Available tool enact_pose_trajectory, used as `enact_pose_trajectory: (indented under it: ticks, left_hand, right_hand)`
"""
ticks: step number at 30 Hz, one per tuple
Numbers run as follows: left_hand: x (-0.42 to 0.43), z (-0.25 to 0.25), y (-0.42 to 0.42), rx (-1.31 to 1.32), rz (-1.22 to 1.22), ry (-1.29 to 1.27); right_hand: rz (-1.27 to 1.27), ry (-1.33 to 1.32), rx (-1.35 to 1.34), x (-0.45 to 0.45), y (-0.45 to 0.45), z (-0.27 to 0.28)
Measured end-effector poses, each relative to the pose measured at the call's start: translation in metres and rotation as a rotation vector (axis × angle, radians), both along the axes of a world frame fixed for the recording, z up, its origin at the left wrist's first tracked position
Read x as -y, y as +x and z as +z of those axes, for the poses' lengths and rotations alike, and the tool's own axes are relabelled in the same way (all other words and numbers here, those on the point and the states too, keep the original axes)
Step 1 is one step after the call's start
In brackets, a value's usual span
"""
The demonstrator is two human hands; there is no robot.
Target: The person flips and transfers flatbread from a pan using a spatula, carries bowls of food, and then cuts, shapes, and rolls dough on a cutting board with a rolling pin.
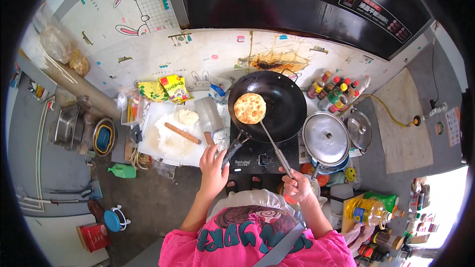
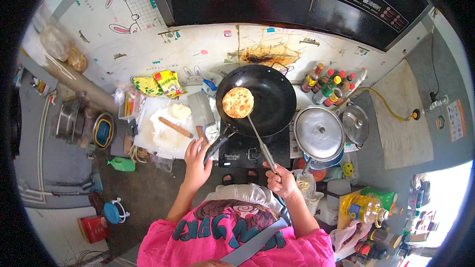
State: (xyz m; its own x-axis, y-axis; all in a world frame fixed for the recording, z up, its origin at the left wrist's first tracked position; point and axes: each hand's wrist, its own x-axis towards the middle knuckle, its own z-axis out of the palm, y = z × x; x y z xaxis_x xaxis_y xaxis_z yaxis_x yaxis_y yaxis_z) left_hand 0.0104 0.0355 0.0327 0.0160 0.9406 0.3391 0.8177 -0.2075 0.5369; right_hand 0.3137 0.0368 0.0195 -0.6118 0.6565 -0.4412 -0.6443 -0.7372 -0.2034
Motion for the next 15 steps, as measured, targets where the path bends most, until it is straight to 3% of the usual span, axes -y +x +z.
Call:
enact_pose_trajectory:
  ticks: [15]
  left_hand:
    - [-0.011, 0.009, 0.024, -0.013, -0.004, 0.009]
  right_hand:
    - [0.03, -0.134, -0.367, -0.007, 0.014, -0.007]
